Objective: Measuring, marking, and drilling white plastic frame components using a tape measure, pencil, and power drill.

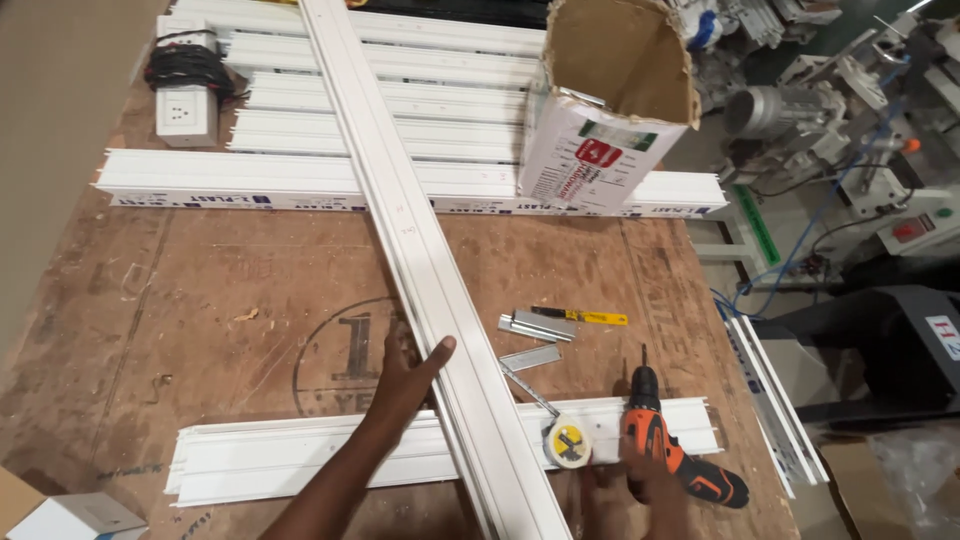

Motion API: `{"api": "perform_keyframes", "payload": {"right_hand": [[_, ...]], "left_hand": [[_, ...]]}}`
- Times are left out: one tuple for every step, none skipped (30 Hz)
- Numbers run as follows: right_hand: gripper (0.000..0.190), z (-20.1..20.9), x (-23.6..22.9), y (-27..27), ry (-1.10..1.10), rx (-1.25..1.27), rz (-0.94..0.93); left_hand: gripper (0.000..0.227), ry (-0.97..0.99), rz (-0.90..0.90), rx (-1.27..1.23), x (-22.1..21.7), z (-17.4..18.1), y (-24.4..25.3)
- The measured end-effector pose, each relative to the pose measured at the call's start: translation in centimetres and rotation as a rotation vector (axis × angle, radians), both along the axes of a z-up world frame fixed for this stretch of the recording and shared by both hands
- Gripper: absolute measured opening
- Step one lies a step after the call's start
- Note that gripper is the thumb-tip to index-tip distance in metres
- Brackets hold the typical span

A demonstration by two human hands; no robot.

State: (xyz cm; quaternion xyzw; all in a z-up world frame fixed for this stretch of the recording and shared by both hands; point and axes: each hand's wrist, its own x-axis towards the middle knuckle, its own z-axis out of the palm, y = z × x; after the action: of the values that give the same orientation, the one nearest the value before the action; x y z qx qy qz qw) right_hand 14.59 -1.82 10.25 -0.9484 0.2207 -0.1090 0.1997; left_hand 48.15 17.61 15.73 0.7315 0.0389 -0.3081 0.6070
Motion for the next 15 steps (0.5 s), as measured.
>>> {"api": "perform_keyframes", "payload": {"right_hand": [[0.087,2.1,0.1,-2.5,-0.049,-0.012,-0.03],[0.083,3.4,1.4,-4.1,-0.098,-0.024,-0.061],[0.078,4.8,2.7,-5.4,-0.147,-0.035,-0.091],[0.075,6.4,3.9,-6.3,-0.196,-0.047,-0.12],[0.075,7.0,4.2,-6.6,-0.195,-0.049,-0.122],[0.082,7.6,4.5,-6.8,-0.113,-0.037,-0.075],[0.089,8.1,4.7,-6.8,-0.029,-0.021,-0.031],[0.089,9.3,5.1,-6.1,-0.028,-0.018,-0.035],[0.091,10.5,5.5,-5.5,0.049,0.005,-0.038],[0.093,11.8,6.0,-4.9,0.125,0.029,-0.042],[0.093,11.0,5.4,-5.7,0.123,0.029,-0.042],[0.096,10.2,4.9,-6.4,0.153,0.093,-0.051],[0.099,9.4,4.5,-7.1,0.185,0.157,-0.057],[0.099,7.9,3.6,-8.6,0.182,0.157,-0.053],[0.104,6.4,2.7,-10.2,0.214,0.119,0.009]], "left_hand": [[0.115,-0.063,0.005,-0.036,-0.5,-1.1,-0.2],[0.115,-0.062,0.0,-0.04,-0.8,-1.9,-0.5],[0.111,-0.124,0.03,-0.055,-1.0,-2.7,-0.9],[0.107,-0.185,0.06,-0.071,-1.3,-3.5,-1.2],[0.107,-0.184,0.059,-0.073,-1.4,-3.6,-1.5],[0.104,-0.215,0.094,-0.068,-1.5,-3.7,-1.9],[0.101,-0.246,0.126,-0.058,-1.7,-3.8,-2.0],[0.101,-0.245,0.122,-0.056,-1.8,-4.0,-2.1],[0.099,-0.254,0.144,-0.08,-1.8,-4.2,-2.1],[0.098,-0.263,0.167,-0.105,-1.7,-4.3,-2.2],[0.098,-0.265,0.166,-0.105,-1.7,-4.3,-2.2],[0.098,-0.26,0.178,-0.121,-1.6,-4.3,-2.2],[0.098,-0.255,0.193,-0.135,-1.6,-4.3,-2.2],[0.098,-0.258,0.196,-0.135,-1.7,-4.3,-2.1],[0.096,-0.269,0.21,-0.13,-1.7,-4.3,-2.1]]}}
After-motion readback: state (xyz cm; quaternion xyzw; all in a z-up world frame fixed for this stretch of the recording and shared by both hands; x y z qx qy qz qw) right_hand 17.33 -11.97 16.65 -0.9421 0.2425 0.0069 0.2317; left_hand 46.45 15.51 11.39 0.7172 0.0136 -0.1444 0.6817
